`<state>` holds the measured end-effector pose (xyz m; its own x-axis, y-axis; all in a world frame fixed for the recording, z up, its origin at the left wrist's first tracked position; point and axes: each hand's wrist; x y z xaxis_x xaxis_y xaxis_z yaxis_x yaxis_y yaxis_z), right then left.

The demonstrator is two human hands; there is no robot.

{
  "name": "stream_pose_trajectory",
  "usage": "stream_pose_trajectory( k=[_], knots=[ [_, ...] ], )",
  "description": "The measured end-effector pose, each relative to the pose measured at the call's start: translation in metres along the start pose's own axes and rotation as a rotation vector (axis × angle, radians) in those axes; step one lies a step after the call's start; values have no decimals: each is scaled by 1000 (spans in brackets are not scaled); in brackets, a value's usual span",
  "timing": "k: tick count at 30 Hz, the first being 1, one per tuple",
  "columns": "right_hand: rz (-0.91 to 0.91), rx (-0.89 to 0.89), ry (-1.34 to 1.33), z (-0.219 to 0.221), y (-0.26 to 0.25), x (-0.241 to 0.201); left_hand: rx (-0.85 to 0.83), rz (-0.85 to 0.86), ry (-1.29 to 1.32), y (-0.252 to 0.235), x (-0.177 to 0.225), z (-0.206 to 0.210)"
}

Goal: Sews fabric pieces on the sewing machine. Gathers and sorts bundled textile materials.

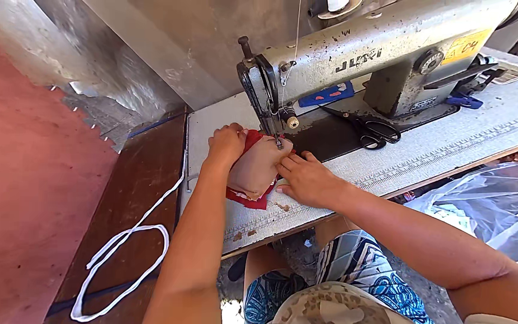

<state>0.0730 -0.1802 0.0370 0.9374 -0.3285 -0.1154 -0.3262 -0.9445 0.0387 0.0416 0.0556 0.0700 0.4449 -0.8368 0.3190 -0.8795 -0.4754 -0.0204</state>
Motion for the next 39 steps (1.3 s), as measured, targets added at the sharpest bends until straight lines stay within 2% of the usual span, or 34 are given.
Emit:
stream_pose_trajectory(
  k=[3, 6, 13, 17, 20, 22, 24, 26, 30, 33, 39],
  knots=[
    [8, -17, -6, -1, -1, -1, -59, -108, 167, -26, -10, 11],
    [7, -47, -19, -3, -1, -1, -112, -95, 169, -34, -11, 17],
    [18, -53, 2, -3, -1, -2, 73, -98, 161, -28, -7, 20],
    [22, -54, 0, -3, -1, -3, 117, -137, 106, -25, -3, 28],
    [8, -2, -8, 0, 1, -2, 252, 46, 84, -14, -5, 25],
    [-56, 61, -17, 5, 2, -1, 273, 335, 108, -2, -15, 20],
    [-143, 72, -53, 8, 3, -1, 146, 595, 120, 15, -26, 24],
    [-173, 59, -73, 8, 2, -3, 39, 656, 101, 31, -38, 38],
    [-149, 75, -49, 3, 1, -3, 66, 533, 14, 53, -35, 46],
    [-126, 137, -40, 5, 2, -1, 23, 389, -121, 71, -17, 45],
    [-31, 122, -31, 1, 4, 1, -42, 217, -224, 84, 6, 39]
  ],
)
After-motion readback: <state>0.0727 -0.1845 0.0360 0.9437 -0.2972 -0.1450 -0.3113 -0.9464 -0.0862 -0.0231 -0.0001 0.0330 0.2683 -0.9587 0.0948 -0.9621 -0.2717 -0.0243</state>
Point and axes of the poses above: each hand's wrist, its own y-axis away from the middle knuckle, its own z-axis out of the palm, x = y × z, and after that the axes turned 1 degree about -x, right-handed
